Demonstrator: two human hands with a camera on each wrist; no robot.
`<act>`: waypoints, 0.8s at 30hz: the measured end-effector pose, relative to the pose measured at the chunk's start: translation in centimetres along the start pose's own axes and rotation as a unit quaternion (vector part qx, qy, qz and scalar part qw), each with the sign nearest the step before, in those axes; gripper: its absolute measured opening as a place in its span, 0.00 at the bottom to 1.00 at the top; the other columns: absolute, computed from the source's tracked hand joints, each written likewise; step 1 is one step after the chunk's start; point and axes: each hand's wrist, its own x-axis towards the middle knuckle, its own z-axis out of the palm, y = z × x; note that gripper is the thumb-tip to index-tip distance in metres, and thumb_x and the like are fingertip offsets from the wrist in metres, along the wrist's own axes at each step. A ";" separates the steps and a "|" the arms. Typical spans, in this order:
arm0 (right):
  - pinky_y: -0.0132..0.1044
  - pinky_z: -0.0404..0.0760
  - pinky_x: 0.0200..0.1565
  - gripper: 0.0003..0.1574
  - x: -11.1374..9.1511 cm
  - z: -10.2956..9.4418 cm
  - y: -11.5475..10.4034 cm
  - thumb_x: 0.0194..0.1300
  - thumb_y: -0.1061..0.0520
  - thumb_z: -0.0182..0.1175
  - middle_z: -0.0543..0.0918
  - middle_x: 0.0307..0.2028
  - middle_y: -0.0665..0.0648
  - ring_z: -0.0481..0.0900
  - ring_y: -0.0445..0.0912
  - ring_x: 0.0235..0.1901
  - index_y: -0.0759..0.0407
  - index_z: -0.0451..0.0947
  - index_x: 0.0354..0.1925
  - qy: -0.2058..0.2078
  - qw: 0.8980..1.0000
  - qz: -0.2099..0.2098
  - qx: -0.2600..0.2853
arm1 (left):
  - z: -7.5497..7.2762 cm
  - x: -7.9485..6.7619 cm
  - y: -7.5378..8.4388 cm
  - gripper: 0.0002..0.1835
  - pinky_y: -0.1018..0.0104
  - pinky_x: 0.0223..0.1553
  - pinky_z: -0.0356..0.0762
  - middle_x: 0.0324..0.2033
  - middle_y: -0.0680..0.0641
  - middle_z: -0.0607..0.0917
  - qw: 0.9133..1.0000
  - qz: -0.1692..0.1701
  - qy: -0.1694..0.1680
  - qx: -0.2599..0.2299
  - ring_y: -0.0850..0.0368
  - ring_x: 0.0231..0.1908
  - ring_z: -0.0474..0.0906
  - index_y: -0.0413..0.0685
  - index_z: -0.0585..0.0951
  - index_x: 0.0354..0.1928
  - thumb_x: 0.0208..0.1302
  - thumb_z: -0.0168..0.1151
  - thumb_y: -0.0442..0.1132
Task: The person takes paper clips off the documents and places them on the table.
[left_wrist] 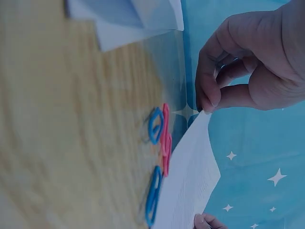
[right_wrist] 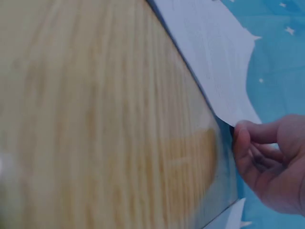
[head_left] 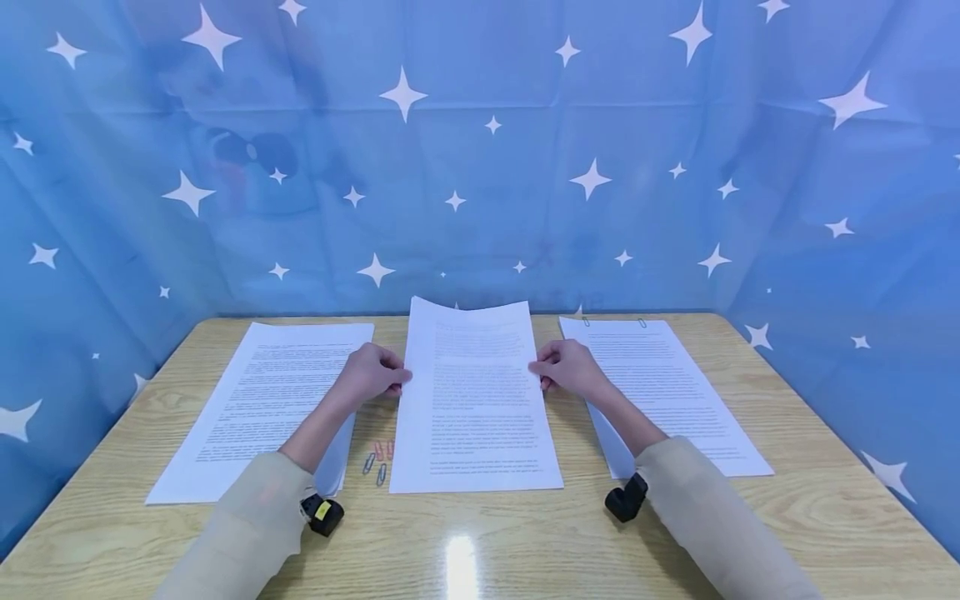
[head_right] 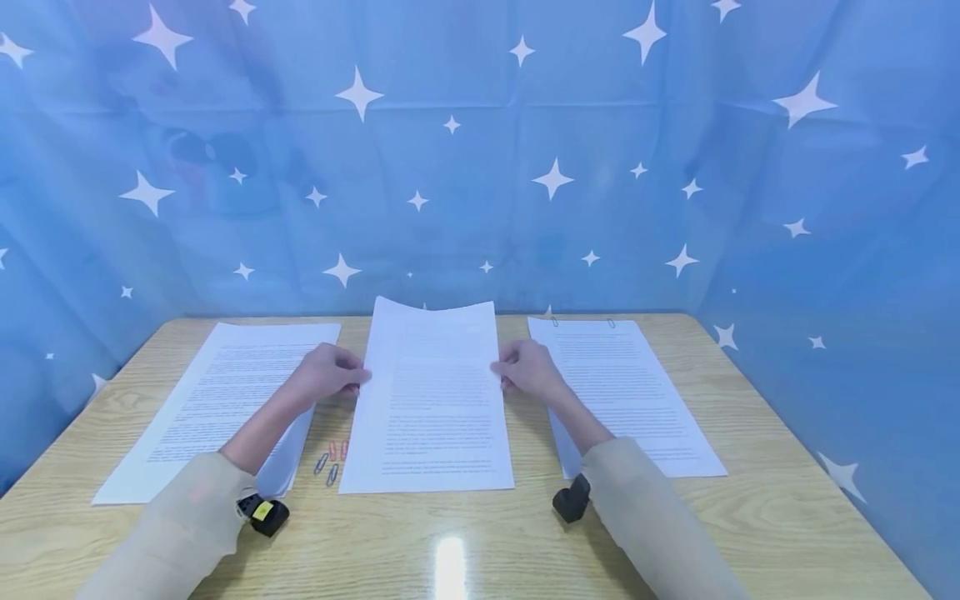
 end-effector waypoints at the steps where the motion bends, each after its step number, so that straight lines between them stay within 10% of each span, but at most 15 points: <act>1: 0.36 0.83 0.29 0.10 0.1 0.1 0.1 0.71 0.61 0.63 0.83 0.25 0.58 0.82 0.44 0.22 0.69 0.78 0.42 -0.001 1.000 -0.002 -0.003 | 0.0 0.1 0.0 0.09 0.63 0.36 0.83 0.28 0.43 0.85 1.000 -0.002 -0.003 0.004 0.57 0.27 0.84 0.31 0.84 0.43 0.69 0.64 0.33; 24: 0.35 0.83 0.29 0.11 0.3 0.5 -0.3 0.71 0.60 0.62 0.83 0.27 0.58 0.81 0.42 0.23 0.69 0.78 0.45 0.005 0.998 0.029 -0.050 | -0.2 0.9 0.0 0.10 0.68 0.32 0.82 0.26 0.43 0.86 0.998 -0.040 -0.036 0.021 0.60 0.23 0.83 0.29 0.82 0.44 0.65 0.66 0.30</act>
